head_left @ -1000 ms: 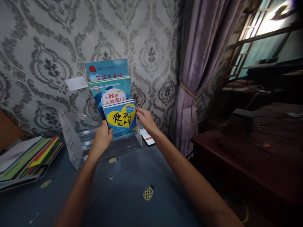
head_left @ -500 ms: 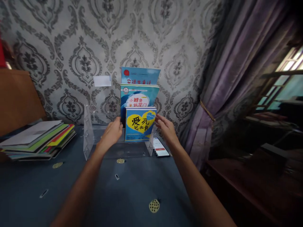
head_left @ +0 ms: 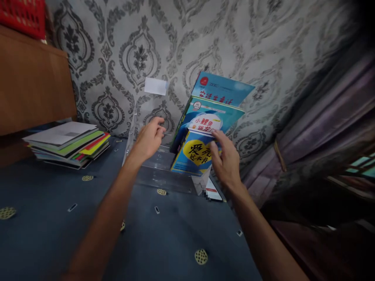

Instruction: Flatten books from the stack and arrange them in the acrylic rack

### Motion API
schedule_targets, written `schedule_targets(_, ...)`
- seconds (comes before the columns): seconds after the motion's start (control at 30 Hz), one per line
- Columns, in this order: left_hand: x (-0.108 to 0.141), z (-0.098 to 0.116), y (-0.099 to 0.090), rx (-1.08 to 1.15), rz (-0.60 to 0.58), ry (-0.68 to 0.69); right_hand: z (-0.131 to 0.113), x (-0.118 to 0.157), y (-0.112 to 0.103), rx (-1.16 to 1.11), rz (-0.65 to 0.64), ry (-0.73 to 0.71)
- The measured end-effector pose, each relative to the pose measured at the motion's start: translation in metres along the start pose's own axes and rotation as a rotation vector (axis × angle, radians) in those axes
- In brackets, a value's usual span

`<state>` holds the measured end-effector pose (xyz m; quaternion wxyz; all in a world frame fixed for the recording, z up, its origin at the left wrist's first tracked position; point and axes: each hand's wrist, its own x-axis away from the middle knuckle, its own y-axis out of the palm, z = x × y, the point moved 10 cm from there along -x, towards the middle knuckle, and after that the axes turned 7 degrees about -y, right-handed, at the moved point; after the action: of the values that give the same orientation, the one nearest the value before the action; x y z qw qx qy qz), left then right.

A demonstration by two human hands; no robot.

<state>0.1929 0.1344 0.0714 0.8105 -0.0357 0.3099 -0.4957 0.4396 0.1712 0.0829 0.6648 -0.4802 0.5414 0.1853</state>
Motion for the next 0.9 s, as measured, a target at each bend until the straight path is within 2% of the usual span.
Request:
schedule_targets(0.13,-0.001,-0.002,-0.012,0.046,0.010,-0.011,-0.021,-0.026,0.032,0.109,-0.170,-0.110)
schedule_targets(0.23,0.000,0.000,-0.010,0.050,-0.012,0.002,-0.025,-0.028,0.039,0.155,-0.183,-0.127)
schedule_targets(0.33,0.003,0.005,0.012,-0.038,-0.083,0.041,-0.015,-0.019,0.026,0.196,-0.103,-0.089)
schedule_targets(0.47,0.011,0.013,0.047,-0.178,-0.102,0.123,0.018,0.001,0.001,0.215,0.047,0.053)
schedule_targets(0.6,0.015,0.012,0.072,-0.178,-0.099,0.139,0.050,0.018,-0.003,0.101,0.078,0.234)
schedule_targets(0.73,0.019,0.009,0.087,-0.209,-0.122,0.131,0.060,0.023,0.004,-0.014,0.075,0.318)
schedule_targets(0.9,0.023,0.012,0.093,-0.219,-0.163,0.143,0.063,0.025,0.007,-0.068,0.098,0.324)
